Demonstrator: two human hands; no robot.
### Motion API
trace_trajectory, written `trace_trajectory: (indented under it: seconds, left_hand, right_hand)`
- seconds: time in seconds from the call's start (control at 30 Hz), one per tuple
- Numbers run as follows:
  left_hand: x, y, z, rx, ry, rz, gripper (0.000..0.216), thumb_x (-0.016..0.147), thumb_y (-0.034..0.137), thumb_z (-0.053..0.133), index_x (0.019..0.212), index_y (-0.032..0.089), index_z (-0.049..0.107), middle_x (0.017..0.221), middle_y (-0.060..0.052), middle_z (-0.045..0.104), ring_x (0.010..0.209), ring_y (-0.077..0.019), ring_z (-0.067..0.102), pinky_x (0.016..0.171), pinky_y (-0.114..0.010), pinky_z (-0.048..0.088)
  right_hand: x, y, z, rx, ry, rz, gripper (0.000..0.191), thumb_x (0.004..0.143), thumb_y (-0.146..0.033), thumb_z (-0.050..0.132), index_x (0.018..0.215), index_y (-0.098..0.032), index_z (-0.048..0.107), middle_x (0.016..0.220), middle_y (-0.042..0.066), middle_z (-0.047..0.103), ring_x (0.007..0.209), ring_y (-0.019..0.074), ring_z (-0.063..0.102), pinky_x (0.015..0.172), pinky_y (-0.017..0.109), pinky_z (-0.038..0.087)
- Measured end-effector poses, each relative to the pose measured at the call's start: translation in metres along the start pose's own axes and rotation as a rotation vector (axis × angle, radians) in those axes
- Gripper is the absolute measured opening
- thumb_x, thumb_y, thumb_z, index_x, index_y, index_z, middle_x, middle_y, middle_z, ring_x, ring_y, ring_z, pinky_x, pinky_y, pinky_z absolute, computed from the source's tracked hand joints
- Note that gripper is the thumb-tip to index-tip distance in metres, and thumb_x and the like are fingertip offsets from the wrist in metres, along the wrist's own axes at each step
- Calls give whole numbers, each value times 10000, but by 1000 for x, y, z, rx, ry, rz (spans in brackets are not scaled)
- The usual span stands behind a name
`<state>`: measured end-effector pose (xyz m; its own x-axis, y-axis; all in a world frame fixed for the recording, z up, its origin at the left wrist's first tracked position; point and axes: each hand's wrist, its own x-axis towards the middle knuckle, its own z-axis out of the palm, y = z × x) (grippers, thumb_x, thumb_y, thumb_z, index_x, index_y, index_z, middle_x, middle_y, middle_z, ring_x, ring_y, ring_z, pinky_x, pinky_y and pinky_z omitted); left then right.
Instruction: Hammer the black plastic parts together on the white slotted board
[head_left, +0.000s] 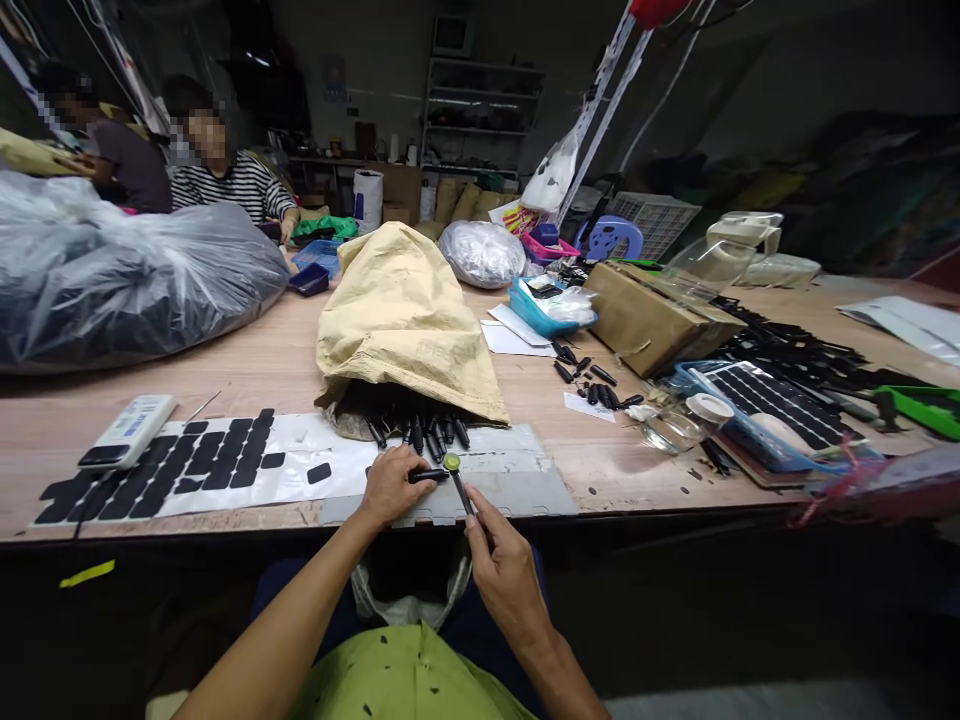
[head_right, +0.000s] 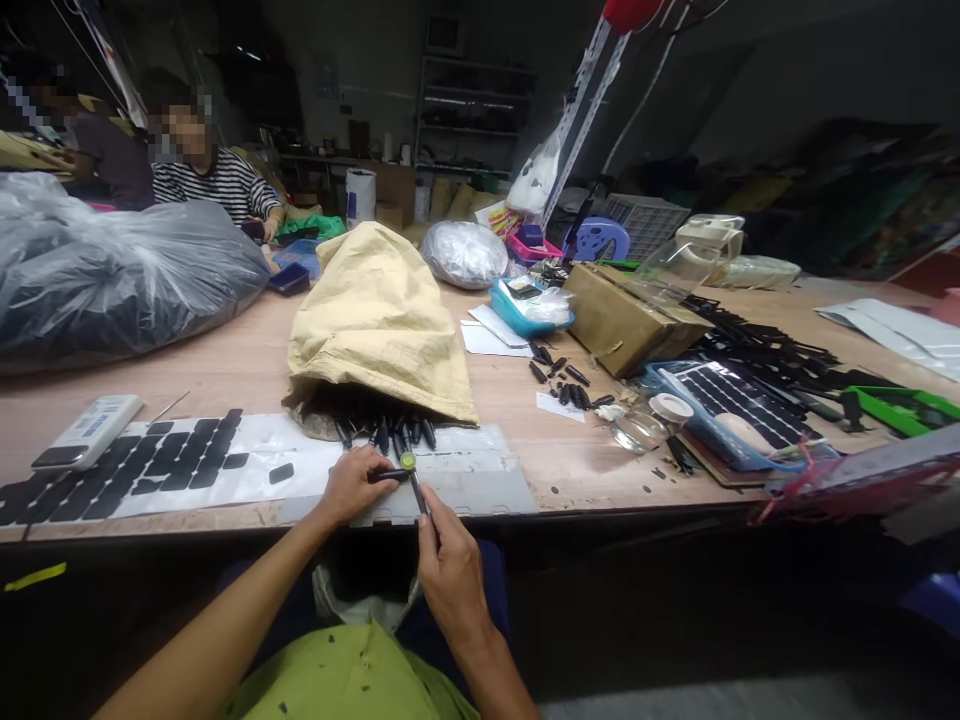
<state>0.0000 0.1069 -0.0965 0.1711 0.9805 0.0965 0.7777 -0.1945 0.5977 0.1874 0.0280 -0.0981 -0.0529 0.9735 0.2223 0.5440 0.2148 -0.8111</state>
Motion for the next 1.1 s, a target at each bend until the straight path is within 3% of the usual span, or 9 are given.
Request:
trace_trajectory:
  seconds: [0.23,0.53,0.73,0.8,0.93,1.1]
  left_hand:
    - [0,-2,2,6,1,-6,158,759,316,744,903,251,738,879,-5,652,927,-197,566,815,-325,390]
    - [1,-3,2,3,-6,4,115,779,316,729,878,258,737,869,-6,637,902,-191,562,779,-315,385]
    - [0,0,1,-2,7,6,141,749,305,731,877,245,723,875,-3,653,911,-196,562,811,-325,393]
    - [0,0,0,-1,-1,3,134,757,303,715,876,242,719,875,-4,652,901,-195,560,804,-327,394]
    - [0,-1,0,-14,-20,9,134,795,330,689,891,241,717,869,-6,644,898,-196,557,802,-332,393]
    - [1,-4,-1,-33,-39,29,173,830,374,667,942,260,731,881,-5,639,904,-190,556,822,-328,389]
  right_hand:
    - [1,-5,-2,-8,-45,73,437,942,-349,455,1315,-181,610,1293,85,647,1174,220,624,1016,345,503]
    - [1,-12,8,-6,-87,9,425,935,-313,446,1309,-208,619,1291,68,650,1185,205,617,1023,325,495]
    - [9,2,-17,-151,45,125,461,929,-360,424,1314,-189,610,1270,91,659,1135,227,633,966,338,511]
    - [11,10,-26,-317,99,171,466,924,-326,403,1328,-204,599,1231,93,670,1080,237,648,904,345,522]
    - [12,22,-34,-661,133,224,453,899,-254,419,1305,-241,621,986,88,682,771,201,657,623,295,481]
    - [11,27,-26,-780,175,144,416,880,-228,468,1254,-256,647,955,70,604,572,115,539,490,263,374]
